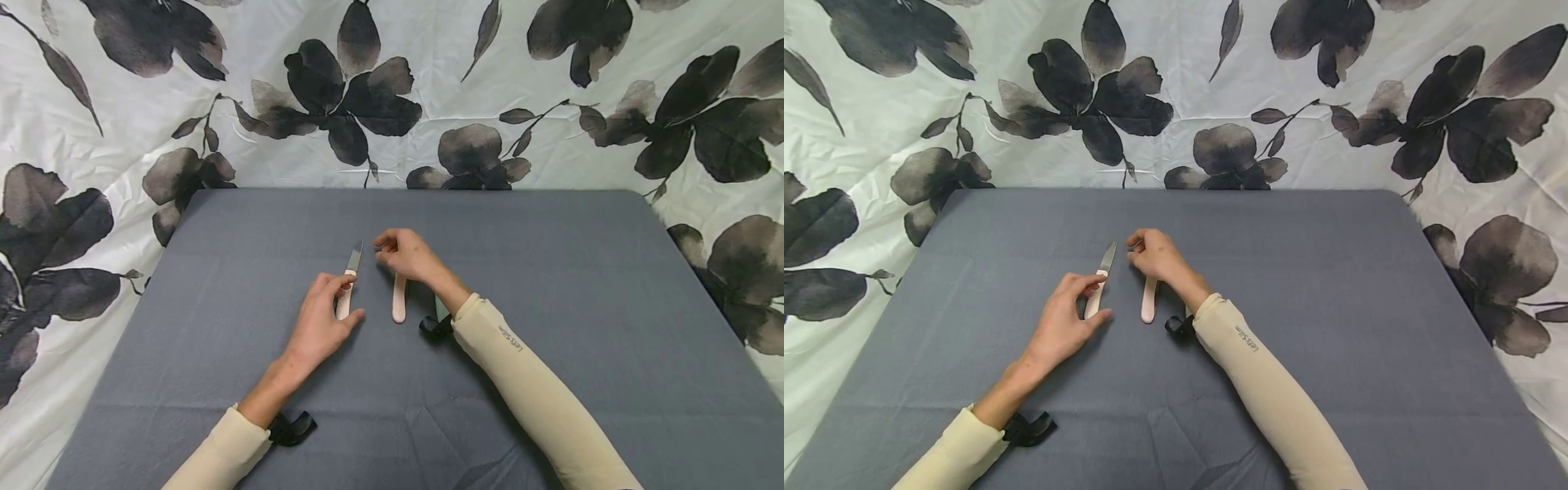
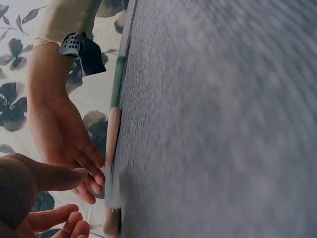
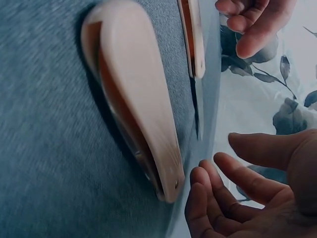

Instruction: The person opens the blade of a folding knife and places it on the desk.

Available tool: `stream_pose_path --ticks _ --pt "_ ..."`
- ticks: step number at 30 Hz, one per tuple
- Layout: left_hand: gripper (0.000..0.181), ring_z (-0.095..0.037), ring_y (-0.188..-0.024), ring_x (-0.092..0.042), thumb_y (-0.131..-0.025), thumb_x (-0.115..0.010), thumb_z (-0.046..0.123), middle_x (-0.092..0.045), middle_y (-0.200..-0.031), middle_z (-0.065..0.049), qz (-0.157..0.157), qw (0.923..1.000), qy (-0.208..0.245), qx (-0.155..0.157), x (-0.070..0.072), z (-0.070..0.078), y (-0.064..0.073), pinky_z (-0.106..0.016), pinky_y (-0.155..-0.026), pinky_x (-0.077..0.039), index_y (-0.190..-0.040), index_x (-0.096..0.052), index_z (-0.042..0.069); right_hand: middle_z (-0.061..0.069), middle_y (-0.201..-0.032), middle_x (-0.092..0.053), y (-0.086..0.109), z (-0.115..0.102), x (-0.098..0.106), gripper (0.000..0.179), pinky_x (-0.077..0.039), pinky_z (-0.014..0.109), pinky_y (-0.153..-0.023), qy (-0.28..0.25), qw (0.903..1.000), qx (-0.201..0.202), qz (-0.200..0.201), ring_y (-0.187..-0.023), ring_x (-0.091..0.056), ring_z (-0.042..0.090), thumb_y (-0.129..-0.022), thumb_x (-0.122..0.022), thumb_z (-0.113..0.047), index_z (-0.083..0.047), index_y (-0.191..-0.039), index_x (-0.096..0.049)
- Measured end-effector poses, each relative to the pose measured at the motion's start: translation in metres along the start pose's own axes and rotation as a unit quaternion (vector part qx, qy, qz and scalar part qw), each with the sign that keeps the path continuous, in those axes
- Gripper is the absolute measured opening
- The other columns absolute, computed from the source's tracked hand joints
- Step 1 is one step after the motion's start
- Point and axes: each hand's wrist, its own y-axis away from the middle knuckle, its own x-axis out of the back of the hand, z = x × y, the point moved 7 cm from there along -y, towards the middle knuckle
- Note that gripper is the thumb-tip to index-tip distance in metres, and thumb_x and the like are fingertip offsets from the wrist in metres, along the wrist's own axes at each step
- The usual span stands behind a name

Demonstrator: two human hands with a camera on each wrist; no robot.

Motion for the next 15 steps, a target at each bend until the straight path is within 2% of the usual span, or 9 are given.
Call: stream_pose_path --ticks 5,15 --pt "0.053 -0.03 -0.105 -0.06 -0.081 -0.085 0.0 -0.062 -0.112 -0.016 -0.003 0.9998 -0.007 -0.02 -0.006 0.01 -0.002 -0.045 -0.095 -0.052 -0.13 -0.067 0.001 0.019 -0.12 -0.069 0.007 0.001 0.005 0.033 -0.053 0.042 -0.096 0.016 0.9997 -0.001 -0.016 -0.111 -0.065 0.031 -0.1 -0.065 -0.008 -0.001 -0.132 -0.067" --pt "0.055 -0.027 -0.102 -0.063 -0.081 -0.087 0.004 -0.065 -0.113 -0.014 -0.044 0.9985 -0.029 -0.011 -0.02 0.019 0.002 -0.044 -0.092 -0.054 -0.132 -0.066 0.0 0.018 -0.115 -0.07 0.014 0.004 0.005 0.032 -0.054 0.037 -0.09 0.05 0.9983 -0.007 -0.029 -0.105 -0.065 0.028 -0.095 -0.071 -0.003 -0.001 -0.127 -0.069"
